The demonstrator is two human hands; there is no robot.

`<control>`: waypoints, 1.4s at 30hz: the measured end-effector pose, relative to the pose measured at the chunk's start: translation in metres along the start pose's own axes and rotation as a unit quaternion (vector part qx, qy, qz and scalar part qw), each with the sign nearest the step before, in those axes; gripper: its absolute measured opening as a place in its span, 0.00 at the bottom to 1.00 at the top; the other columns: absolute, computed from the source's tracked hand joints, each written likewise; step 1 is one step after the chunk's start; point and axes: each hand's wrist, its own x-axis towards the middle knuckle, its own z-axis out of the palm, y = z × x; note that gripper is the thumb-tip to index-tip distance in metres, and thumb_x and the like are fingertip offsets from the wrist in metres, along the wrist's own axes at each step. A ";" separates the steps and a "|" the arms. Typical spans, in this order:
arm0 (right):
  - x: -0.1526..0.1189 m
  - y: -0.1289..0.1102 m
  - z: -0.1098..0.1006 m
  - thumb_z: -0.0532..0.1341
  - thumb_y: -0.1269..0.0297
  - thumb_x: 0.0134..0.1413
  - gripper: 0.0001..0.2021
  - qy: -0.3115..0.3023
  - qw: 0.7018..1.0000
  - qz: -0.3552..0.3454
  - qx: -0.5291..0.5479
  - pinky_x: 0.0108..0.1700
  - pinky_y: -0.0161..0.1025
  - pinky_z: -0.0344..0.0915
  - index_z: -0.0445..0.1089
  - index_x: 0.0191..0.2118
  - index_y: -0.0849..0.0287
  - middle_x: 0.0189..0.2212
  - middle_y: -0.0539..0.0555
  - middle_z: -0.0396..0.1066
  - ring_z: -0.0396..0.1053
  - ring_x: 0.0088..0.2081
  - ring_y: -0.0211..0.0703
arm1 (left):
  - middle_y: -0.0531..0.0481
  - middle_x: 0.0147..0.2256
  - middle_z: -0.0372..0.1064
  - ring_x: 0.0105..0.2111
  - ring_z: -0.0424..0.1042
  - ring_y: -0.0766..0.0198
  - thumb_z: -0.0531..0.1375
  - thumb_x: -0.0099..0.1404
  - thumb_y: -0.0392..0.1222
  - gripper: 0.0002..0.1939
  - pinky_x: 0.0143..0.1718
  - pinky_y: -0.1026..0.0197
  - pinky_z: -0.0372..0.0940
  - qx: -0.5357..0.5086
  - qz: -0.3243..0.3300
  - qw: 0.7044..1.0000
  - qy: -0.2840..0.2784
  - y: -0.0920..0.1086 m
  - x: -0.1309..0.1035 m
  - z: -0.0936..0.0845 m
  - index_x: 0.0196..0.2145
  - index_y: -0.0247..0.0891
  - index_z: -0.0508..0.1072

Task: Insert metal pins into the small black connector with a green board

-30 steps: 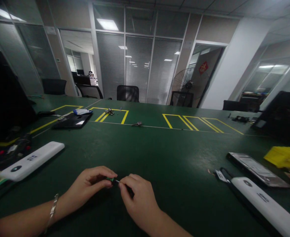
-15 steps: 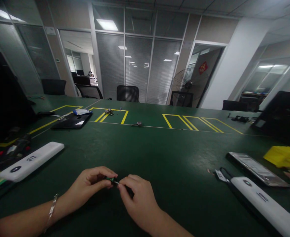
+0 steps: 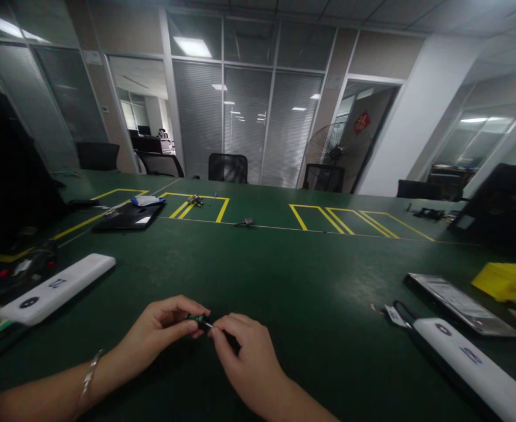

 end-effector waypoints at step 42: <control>0.004 0.006 0.000 0.54 0.56 0.64 0.16 0.022 0.983 0.087 0.159 0.31 0.33 0.57 0.74 0.34 0.60 0.22 0.48 0.64 0.62 0.27 0.37 | 0.49 0.40 0.71 0.43 0.68 0.58 0.59 0.65 0.36 0.05 0.46 0.56 0.61 0.313 0.070 0.936 -0.146 0.016 -0.001 -0.001 0.37 0.41 0.75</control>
